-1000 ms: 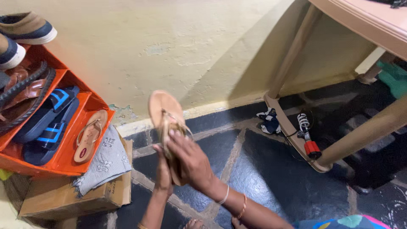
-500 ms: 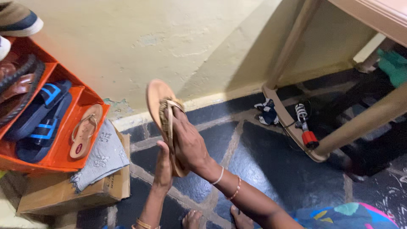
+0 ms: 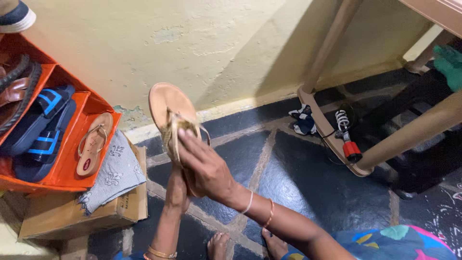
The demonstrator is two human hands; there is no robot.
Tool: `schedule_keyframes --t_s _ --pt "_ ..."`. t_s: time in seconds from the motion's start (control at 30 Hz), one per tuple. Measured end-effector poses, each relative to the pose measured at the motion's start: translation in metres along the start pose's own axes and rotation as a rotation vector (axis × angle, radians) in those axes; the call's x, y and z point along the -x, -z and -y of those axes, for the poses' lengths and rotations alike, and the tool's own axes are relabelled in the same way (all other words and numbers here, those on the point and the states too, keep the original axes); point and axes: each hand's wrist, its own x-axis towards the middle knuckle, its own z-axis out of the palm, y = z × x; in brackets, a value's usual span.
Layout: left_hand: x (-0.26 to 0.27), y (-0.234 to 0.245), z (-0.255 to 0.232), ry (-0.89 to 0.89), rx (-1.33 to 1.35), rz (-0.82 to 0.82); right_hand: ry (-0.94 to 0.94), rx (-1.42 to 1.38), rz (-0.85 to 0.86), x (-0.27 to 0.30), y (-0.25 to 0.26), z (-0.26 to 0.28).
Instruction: The person scrubs a pair of flip-flops using a small brush. They clean the insole and straps of one flip-flop, place it on a shoe rack, then pick up the second flip-flop and repeat the cleaning process.
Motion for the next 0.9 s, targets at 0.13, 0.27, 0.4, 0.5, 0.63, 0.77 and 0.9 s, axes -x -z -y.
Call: schedule_keyframes --t_s 0.13,0.27,0.4,0.5,0.63,0.77,0.9 --pt "0.005 0.005 0.010 0.037 -0.027 0.082 -0.023 -0.004 -0.034 0.002 0.002 -0.002" --pt "0.005 -0.001 0.010 0.060 0.124 0.063 -0.100 -0.087 -0.160 -0.011 -0.008 -0.023" --pt "0.001 -0.014 0.003 0.001 0.120 0.058 -0.099 -0.006 -0.116 -0.005 -0.020 -0.027" --pt "-0.001 -0.015 -0.004 -0.046 0.149 -0.030 -0.073 0.024 -0.044 0.007 -0.023 -0.011" --pt "-0.005 -0.007 -0.004 -0.154 0.210 -0.173 -0.080 0.066 0.067 0.029 -0.012 0.020" --pt "-0.012 0.001 0.010 -0.065 0.311 -0.209 -0.134 0.092 0.095 0.043 -0.013 0.021" --pt "-0.016 0.011 0.014 -0.048 0.295 -0.228 -0.092 0.090 0.123 0.054 -0.011 0.013"
